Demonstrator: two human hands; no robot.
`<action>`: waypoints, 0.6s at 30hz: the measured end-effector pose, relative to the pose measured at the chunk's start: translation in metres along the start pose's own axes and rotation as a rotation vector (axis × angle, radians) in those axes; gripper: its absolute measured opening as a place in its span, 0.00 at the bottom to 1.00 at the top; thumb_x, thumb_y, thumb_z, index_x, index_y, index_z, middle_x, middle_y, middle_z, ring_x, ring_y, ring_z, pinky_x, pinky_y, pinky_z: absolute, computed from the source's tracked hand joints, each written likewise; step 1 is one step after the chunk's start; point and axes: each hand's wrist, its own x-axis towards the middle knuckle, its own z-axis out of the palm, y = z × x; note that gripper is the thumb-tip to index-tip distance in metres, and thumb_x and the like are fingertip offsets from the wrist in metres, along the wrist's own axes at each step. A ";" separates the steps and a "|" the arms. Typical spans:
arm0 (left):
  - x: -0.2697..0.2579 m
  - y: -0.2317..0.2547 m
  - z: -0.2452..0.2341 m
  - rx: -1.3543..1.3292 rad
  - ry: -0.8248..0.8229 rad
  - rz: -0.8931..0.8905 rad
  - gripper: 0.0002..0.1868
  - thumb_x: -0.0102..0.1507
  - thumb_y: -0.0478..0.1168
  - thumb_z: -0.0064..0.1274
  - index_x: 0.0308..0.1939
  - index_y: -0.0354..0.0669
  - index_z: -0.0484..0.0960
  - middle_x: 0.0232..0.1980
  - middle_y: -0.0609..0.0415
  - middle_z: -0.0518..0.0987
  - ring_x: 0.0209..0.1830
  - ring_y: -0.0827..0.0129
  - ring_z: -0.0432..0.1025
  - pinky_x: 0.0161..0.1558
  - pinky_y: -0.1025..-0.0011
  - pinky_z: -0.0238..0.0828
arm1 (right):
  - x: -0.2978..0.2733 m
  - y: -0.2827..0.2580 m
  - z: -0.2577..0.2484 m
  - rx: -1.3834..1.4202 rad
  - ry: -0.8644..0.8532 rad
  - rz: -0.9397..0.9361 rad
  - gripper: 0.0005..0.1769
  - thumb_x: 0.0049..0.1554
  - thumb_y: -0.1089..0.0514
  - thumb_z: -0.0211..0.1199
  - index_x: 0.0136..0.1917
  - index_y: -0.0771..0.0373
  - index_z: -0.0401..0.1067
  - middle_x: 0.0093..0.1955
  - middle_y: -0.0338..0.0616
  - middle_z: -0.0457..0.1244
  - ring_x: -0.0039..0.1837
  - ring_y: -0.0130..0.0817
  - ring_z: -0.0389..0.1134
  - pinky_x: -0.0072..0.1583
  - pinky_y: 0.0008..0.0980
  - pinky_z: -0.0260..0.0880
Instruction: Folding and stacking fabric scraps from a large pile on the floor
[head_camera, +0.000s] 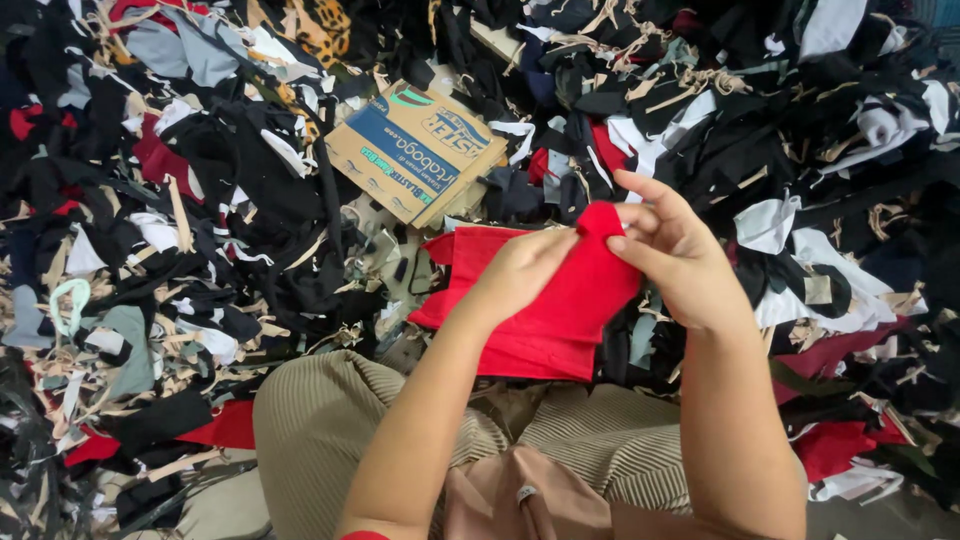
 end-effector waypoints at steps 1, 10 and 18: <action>-0.003 0.015 -0.001 0.000 -0.003 -0.001 0.16 0.73 0.46 0.46 0.58 0.43 0.83 0.58 0.45 0.82 0.65 0.56 0.73 0.68 0.58 0.67 | 0.000 0.003 0.000 0.001 0.003 0.000 0.38 0.55 0.74 0.60 0.78 0.66 0.57 0.55 0.48 0.69 0.50 0.27 0.72 0.51 0.26 0.76; -0.009 -0.015 -0.012 0.175 -0.046 -0.056 0.23 0.61 0.46 0.62 0.21 0.49 0.63 0.17 0.68 0.57 0.23 0.79 0.54 0.27 0.74 0.53 | 0.001 0.000 0.005 -0.434 0.146 0.088 0.26 0.52 0.61 0.74 0.63 0.62 0.71 0.61 0.44 0.63 0.58 0.36 0.64 0.56 0.33 0.68; -0.034 0.017 -0.026 0.006 -0.070 -0.129 0.09 0.63 0.42 0.63 0.34 0.51 0.77 0.30 0.67 0.80 0.38 0.86 0.68 0.44 0.80 0.70 | 0.011 0.029 0.009 -0.120 -0.140 0.288 0.27 0.60 0.56 0.61 0.71 0.67 0.66 0.60 0.50 0.69 0.56 0.32 0.69 0.55 0.37 0.74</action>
